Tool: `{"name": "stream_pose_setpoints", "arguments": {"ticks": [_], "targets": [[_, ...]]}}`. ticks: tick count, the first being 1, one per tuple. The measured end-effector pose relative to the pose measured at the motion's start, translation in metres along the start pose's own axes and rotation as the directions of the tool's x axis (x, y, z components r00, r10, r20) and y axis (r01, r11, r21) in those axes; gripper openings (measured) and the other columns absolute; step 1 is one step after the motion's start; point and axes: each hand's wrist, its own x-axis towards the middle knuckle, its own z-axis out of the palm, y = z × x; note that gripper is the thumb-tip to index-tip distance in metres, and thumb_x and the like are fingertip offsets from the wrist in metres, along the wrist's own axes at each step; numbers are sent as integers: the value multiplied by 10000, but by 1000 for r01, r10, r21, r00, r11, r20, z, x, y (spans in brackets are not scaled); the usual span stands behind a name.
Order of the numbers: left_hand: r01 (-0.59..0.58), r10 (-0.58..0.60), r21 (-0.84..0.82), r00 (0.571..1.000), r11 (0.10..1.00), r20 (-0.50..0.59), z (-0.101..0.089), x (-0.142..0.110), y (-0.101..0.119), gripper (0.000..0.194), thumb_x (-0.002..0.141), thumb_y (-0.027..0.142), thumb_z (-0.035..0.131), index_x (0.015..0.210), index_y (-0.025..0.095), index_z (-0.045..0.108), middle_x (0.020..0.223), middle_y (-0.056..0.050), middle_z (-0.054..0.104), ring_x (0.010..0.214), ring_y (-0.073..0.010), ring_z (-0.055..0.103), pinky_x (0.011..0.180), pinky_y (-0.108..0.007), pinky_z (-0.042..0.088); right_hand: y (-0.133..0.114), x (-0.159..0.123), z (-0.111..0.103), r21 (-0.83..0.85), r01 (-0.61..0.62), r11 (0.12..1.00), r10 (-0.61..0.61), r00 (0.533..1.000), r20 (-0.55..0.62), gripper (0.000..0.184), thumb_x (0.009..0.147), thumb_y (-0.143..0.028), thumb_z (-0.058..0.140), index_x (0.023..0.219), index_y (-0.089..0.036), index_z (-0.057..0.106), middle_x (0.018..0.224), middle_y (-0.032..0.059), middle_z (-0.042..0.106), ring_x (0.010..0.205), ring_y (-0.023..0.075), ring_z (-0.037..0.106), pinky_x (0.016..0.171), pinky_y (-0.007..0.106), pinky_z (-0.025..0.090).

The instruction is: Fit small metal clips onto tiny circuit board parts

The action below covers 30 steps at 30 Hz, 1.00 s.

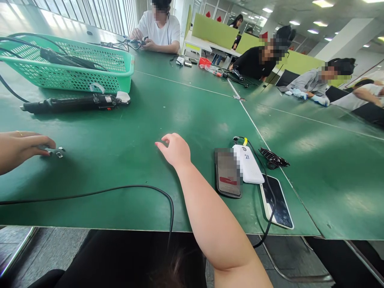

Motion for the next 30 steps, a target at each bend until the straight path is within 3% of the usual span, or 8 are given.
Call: {"name": "stream_pose_setpoints", "arguments": {"ticks": [4, 8, 13, 17, 20, 23, 27, 30], "targets": [[62, -63, -22, 998, 998, -8, -7, -7, 3, 429, 829, 503, 373, 1127, 306, 610, 1045, 57, 647, 901, -166, 578, 766, -213, 340, 0, 0, 0, 0, 2, 1000, -2, 1000, 10, 239, 805, -435, 581, 842, -213, 660, 885, 13, 637, 717, 117, 549, 611, 263, 390], [173, -169, -81, 984, 982, 50, -17, -11, 8, 514, 831, 499, 392, 1329, 378, 436, 979, 82, 695, 860, -183, 603, 715, -220, 354, 0, -1, -1, 9, -1, 1000, 1, 1000, 12, 228, 812, -421, 569, 817, -214, 664, 882, 16, 635, 698, 118, 543, 612, 268, 390], [338, -341, -138, 940, 931, -2, -32, -13, 23, 489, 840, 570, 351, 1150, 288, 603, 998, -3, 680, 876, -224, 589, 668, -255, 365, -2, -2, -2, 15, -3, 1000, 3, 1000, 20, 205, 825, -377, 548, 787, -219, 672, 862, 17, 633, 708, 126, 543, 603, 267, 384], [483, -429, -466, 875, 741, 225, -39, -7, 54, 413, 841, 464, 404, 1168, 268, 561, 1101, 5, 668, 787, -188, 600, 658, -259, 406, -3, -3, -2, 26, -12, 1000, 11, 999, 31, 191, 827, -349, 540, 791, -220, 676, 863, 17, 636, 707, 127, 541, 602, 266, 388], [279, -247, -622, 959, 732, 139, -32, 6, 79, 354, 822, 433, 472, 1104, 256, 592, 1359, 11, 526, 1068, -227, 567, 903, -319, 402, -3, -3, -2, 32, -21, 999, 20, 999, 35, 184, 828, -332, 535, 797, -220, 678, 866, 11, 638, 687, 121, 535, 600, 266, 389], [115, -86, -686, 993, 718, 76, -24, 24, 112, 292, 827, 414, 486, 1019, 241, 622, 1326, -27, 560, 1310, -232, 398, 1086, -361, 244, -3, -3, -1, 31, -11, 999, 10, 999, 34, 180, 826, -316, 532, 795, -223, 682, 853, 6, 637, 674, 116, 532, 603, 266, 390], [-18, 64, -836, 998, 548, 21, -26, 46, 173, 241, 799, 376, 540, 969, 259, 664, 1233, -24, 622, 1175, -230, 527, 1037, -364, 332, 0, -2, -3, 32, 5, 999, -7, 999, 47, 183, 829, -304, 526, 799, -224, 687, 849, 8, 641, 687, 122, 545, 623, 267, 405], [56, 49, -940, 996, 336, 77, -37, 56, 210, 272, 807, 389, 543, 1003, 249, 668, 1021, -47, 682, 925, -208, 617, 835, -343, 464, 1, -2, -5, 4, 39, 999, -39, 996, 77, 189, 844, -275, 508, 827, -222, 689, 859, 14, 647, 731, 133, 564, 668, 273, 423]]}}
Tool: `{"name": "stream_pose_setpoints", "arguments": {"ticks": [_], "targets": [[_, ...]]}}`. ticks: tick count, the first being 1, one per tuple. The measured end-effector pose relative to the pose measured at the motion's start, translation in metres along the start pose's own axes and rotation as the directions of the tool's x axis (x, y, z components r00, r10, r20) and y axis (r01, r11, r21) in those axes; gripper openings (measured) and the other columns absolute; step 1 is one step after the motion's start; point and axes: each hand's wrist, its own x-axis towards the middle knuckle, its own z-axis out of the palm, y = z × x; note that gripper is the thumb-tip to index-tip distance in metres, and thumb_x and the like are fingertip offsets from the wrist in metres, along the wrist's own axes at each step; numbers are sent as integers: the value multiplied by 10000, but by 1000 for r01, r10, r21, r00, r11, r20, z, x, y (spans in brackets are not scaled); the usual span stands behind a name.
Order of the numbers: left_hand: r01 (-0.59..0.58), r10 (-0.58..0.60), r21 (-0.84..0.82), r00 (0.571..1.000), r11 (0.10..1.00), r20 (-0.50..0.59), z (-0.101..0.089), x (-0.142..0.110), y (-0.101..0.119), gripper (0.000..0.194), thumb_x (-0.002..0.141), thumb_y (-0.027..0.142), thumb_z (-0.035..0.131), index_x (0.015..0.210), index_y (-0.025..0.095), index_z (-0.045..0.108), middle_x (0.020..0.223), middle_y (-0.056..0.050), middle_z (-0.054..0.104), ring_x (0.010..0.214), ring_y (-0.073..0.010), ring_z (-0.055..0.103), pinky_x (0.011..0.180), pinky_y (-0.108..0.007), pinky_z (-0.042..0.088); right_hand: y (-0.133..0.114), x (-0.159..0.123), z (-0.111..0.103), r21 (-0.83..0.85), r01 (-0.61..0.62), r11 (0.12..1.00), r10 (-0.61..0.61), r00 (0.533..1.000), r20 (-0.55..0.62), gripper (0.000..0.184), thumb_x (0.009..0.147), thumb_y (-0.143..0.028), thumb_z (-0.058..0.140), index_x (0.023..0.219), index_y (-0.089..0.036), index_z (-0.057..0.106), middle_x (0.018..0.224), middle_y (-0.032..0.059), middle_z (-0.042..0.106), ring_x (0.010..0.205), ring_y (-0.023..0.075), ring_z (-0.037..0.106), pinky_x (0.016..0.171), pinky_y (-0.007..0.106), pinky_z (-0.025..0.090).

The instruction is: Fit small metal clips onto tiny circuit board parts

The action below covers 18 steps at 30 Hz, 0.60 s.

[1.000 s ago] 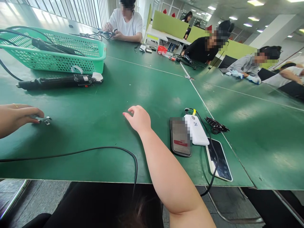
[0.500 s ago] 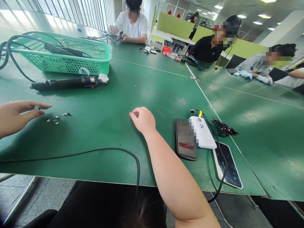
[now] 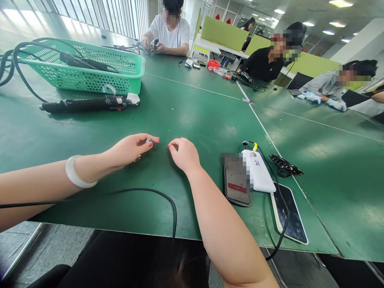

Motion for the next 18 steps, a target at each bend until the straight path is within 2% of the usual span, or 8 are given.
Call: {"name": "stream_pose_setpoints", "arguments": {"ticks": [3, 6, 11, 14, 18], "targets": [[5, -13, -255, 1000, 967, -27, 10, 6, 12, 290, 819, 401, 554, 1013, 214, 660, 1052, -66, 664, 954, -185, 590, 813, -309, 458, -2, -1, -1, -52, 40, 998, -37, 998, 48, 188, 849, -223, 505, 879, -220, 690, 886, 23, 653, 778, 142, 576, 727, 285, 437], [-30, 17, -378, 999, 925, -39, 7, 9, 9, 308, 811, 399, 583, 1026, 192, 658, 1127, -72, 629, 982, -167, 556, 846, -295, 431, -5, -2, 1, -78, 64, 995, -58, 995, 83, 202, 833, -202, 543, 980, -225, 680, 927, 27, 651, 798, 145, 584, 750, 290, 449], [81, -97, -493, 995, 866, -7, 0, 13, -2, 337, 827, 298, 575, 1142, 185, 612, 986, -62, 621, 695, -92, 508, 670, -255, 430, -9, 1, 8, -89, 108, 990, -100, 991, 94, 295, 838, -235, 567, 1123, -247, 641, 998, 39, 633, 878, 160, 590, 775, 301, 459], [103, -123, -533, 992, 840, -3, 0, 15, -3, 313, 841, 245, 556, 1145, 186, 598, 960, -60, 629, 646, -76, 485, 618, -241, 414, -9, 6, 11, -80, 135, 988, -127, 987, 97, 208, 847, -246, 560, 1015, -243, 682, 986, 31, 634, 887, 159, 587, 772, 296, 453], [128, -126, -532, 991, 837, 39, 2, 17, -5, 253, 846, 209, 540, 1083, 174, 619, 1021, -74, 632, 720, -88, 537, 672, -258, 433, -8, 8, 11, -91, 137, 986, -129, 988, 90, 133, 846, -237, 552, 840, -225, 684, 890, 19, 635, 832, 151, 577, 731, 288, 433]]}}
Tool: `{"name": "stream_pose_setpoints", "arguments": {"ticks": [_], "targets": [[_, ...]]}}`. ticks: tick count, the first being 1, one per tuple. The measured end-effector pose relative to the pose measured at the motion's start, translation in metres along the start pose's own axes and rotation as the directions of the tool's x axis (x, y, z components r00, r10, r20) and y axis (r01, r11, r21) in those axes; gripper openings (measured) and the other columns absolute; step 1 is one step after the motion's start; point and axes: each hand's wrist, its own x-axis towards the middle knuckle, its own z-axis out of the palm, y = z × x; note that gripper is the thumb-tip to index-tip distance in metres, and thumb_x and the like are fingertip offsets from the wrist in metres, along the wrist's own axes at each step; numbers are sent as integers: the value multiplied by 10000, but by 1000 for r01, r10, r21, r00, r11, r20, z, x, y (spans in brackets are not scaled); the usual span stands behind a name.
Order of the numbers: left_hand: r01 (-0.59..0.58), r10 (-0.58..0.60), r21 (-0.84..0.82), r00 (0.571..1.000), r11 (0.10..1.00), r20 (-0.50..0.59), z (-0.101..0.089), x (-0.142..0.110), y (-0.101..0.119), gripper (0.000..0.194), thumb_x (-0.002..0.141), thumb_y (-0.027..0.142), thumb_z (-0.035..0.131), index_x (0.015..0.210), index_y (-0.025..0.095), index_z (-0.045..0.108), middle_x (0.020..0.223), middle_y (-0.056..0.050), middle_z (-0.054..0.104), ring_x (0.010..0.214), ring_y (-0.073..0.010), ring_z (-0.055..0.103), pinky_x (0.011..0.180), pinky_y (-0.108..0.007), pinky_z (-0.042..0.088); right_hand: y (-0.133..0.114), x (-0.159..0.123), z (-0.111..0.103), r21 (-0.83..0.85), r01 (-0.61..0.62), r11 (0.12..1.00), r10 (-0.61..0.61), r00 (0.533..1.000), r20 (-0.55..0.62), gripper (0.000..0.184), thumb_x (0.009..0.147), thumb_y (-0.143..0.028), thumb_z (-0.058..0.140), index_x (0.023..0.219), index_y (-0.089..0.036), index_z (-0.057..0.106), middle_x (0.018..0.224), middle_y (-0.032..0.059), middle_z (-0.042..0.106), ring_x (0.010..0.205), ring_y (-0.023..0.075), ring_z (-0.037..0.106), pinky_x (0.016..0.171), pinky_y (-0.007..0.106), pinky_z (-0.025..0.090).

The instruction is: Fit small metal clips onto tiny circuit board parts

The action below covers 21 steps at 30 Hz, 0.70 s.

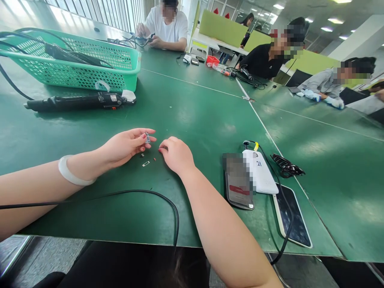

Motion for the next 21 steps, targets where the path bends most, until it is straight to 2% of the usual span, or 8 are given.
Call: {"name": "stream_pose_setpoints", "arguments": {"ticks": [4, 9, 12, 14, 19, 21], "targets": [[7, -8, 19, 998, 1000, 70, 0, -2, -2, 328, 787, 123, 572, 1109, 176, 605, 1119, -87, 601, 828, -118, 593, 743, -287, 451, 0, -3, -2, -15, -15, 1000, 15, 1000, 3, 135, 840, -214, 535, 825, -217, 669, 840, 14, 623, 750, 136, 550, 663, 275, 408], [15, -18, 38, 996, 999, 86, 0, -3, -3, 404, 759, 60, 537, 1148, 158, 582, 1104, -84, 600, 827, -113, 604, 807, -300, 463, 0, -3, -3, -19, 7, 1000, -6, 1000, 30, 202, 845, -208, 526, 960, -245, 687, 836, 15, 622, 765, 146, 555, 683, 280, 413], [8, -13, 51, 996, 999, 93, 1, -2, -4, 420, 763, 60, 536, 1173, 145, 569, 1107, -84, 595, 813, -102, 603, 825, -298, 465, 1, -3, -2, -19, 18, 1000, -17, 999, 51, 218, 851, -183, 498, 862, -241, 707, 816, 18, 618, 787, 153, 565, 715, 287, 423], [4, -10, 52, 995, 999, 98, 0, -1, -5, 420, 768, 60, 532, 1179, 141, 565, 1114, -87, 593, 815, -104, 609, 827, -299, 468, 2, -2, -2, 8, 0, 1000, 0, 1000, 25, 242, 843, -137, 475, 848, -226, 700, 829, 22, 623, 790, 150, 570, 739, 289, 433], [3, -9, 56, 994, 998, 113, 0, -2, -6, 424, 775, 54, 512, 1189, 136, 554, 1117, -100, 612, 825, -116, 622, 825, -310, 476, 3, -4, -5, 201, -33, 979, 63, 987, -145, 273, 835, -114, 438, 894, -212, 686, 883, 30, 640, 801, 134, 585, 770, 291, 453], [-5, -3, 64, 993, 998, 117, 1, -2, -6, 434, 773, 53, 511, 1197, 138, 554, 1110, -103, 625, 824, -122, 623, 824, -319, 479, 1, -5, -6, 357, -75, 931, 135, 980, -145, 226, 825, -154, 466, 859, -212, 682, 849, 19, 655, 768, 132, 592, 734, 291, 462]]}}
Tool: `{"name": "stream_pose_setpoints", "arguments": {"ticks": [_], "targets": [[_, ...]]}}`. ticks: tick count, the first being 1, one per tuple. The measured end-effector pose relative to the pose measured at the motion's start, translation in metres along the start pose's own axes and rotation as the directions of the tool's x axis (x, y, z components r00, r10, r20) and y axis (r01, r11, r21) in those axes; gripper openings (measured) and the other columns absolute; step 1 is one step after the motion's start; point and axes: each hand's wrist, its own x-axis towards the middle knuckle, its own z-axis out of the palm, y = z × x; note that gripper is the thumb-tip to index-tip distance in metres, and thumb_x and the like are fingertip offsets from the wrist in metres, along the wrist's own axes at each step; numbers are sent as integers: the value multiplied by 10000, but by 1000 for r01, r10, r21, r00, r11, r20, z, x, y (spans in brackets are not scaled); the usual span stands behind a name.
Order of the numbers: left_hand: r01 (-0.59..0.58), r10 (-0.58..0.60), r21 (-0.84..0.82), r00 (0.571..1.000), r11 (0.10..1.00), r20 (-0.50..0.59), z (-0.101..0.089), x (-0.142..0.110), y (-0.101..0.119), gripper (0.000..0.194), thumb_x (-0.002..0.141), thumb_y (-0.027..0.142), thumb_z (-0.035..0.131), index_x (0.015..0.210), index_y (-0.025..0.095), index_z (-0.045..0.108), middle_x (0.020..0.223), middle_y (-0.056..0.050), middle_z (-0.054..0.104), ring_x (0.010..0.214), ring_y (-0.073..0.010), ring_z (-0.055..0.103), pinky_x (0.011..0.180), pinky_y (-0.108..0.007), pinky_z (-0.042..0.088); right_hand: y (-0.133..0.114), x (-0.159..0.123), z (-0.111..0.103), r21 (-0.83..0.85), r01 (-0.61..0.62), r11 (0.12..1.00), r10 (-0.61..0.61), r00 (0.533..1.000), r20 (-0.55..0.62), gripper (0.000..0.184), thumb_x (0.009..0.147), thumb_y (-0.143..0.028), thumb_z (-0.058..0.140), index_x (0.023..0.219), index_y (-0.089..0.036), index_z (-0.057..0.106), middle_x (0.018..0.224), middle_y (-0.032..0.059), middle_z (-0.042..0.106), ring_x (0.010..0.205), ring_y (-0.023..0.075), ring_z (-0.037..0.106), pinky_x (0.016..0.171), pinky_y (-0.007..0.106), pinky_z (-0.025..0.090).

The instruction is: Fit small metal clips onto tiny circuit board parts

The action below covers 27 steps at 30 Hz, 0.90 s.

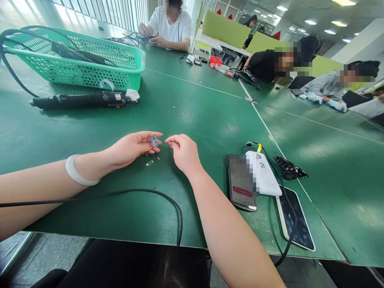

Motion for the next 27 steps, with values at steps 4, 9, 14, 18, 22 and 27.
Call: {"name": "stream_pose_setpoints", "arguments": {"ticks": [4, 9, 14, 18, 22, 27], "targets": [[-11, 11, 35, 1000, 999, 17, 1, -1, 2, 452, 768, 51, 513, 1213, 120, 554, 1047, -104, 662, 810, -131, 629, 829, -338, 489, -3, -2, 3, 330, -183, 926, 164, 983, 86, 129, 765, -221, 557, 831, -192, 664, 748, 8, 671, 621, 114, 572, 581, 264, 446], [-38, 32, 70, 996, 997, 80, 4, -3, 2, 509, 725, 97, 607, 1230, 103, 540, 1039, -105, 686, 851, -154, 650, 890, -376, 490, -6, -2, 8, 506, -266, 820, 215, 964, 158, 124, 706, -266, 624, 792, -179, 647, 761, 23, 689, 564, 96, 561, 488, 232, 404], [-75, 60, 164, 994, 984, 95, 4, -5, 2, 572, 695, 147, 663, 1250, 108, 531, 1049, -104, 681, 868, -161, 647, 843, -349, 515, -10, -5, 9, 491, -278, 825, 246, 961, 130, 149, 702, -324, 657, 752, -184, 652, 613, -3, 636, 529, 99, 532, 495, 241, 388], [-96, 75, 216, 992, 972, 106, 3, -5, 2, 578, 696, 157, 662, 1259, 122, 535, 959, -73, 688, 770, -133, 637, 767, -311, 522, -11, -7, 10, 427, -260, 866, 246, 965, 90, 187, 685, -375, 686, 698, -189, 664, 617, -15, 625, 537, 92, 497, 553, 258, 394], [-109, 84, 260, 991, 959, 105, 3, -5, 2, 561, 709, 180, 653, 1258, 141, 546, 867, -41, 677, 723, -124, 622, 721, -292, 507, -11, -7, 12, 393, -244, 887, 244, 968, 50, 219, 670, -395, 702, 644, -187, 640, 608, -23, 614, 559, 96, 492, 585, 262, 390], [-143, 112, 357, 988, 923, 106, 2, -5, 2, 541, 719, 231, 649, 1252, 185, 567, 758, -7, 639, 657, -117, 584, 637, -268, 472, -12, -9, 14, 412, -218, 885, 233, 972, 15, 229, 675, -394, 695, 617, -186, 621, 600, -24, 614, 569, 104, 501, 593, 261, 384]]}}
